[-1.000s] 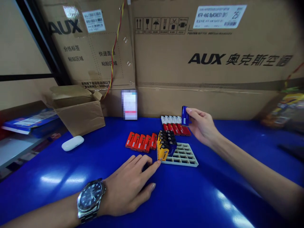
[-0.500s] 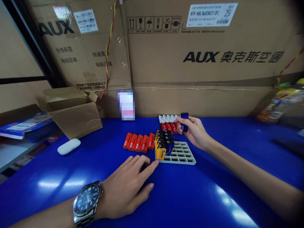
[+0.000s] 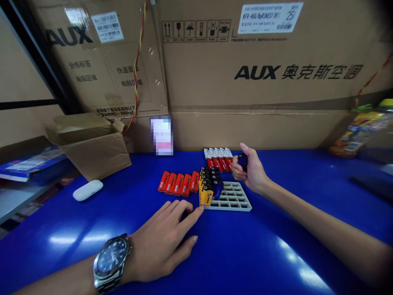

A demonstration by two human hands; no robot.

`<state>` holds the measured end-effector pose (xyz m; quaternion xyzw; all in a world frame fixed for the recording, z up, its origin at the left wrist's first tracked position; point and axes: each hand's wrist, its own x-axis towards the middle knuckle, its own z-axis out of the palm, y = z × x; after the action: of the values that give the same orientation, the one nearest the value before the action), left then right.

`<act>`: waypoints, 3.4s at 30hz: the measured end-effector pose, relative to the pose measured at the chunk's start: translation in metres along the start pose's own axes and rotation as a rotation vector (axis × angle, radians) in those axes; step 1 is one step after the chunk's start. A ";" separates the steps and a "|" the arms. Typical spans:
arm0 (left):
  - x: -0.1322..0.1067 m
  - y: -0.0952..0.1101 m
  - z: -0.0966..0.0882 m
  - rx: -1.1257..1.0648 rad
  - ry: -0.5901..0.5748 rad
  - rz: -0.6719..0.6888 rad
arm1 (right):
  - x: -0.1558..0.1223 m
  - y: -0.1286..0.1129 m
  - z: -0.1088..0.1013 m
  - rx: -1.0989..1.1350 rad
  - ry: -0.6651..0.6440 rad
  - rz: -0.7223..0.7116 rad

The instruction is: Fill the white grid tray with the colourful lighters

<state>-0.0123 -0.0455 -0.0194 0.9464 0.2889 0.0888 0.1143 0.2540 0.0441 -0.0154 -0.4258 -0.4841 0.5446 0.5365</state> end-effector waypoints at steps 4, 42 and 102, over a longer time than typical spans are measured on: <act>0.000 0.000 0.000 -0.001 0.017 0.005 | -0.002 0.001 0.003 -0.028 0.002 -0.024; 0.000 -0.001 0.000 -0.007 -0.006 -0.002 | -0.002 0.001 0.010 0.031 0.080 0.135; 0.001 0.000 0.000 0.003 0.030 0.008 | -0.039 -0.047 0.014 -1.069 -0.623 -0.368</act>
<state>-0.0117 -0.0450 -0.0198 0.9462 0.2870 0.1033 0.1083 0.2512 0.0021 0.0312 -0.3663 -0.8867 0.2256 0.1694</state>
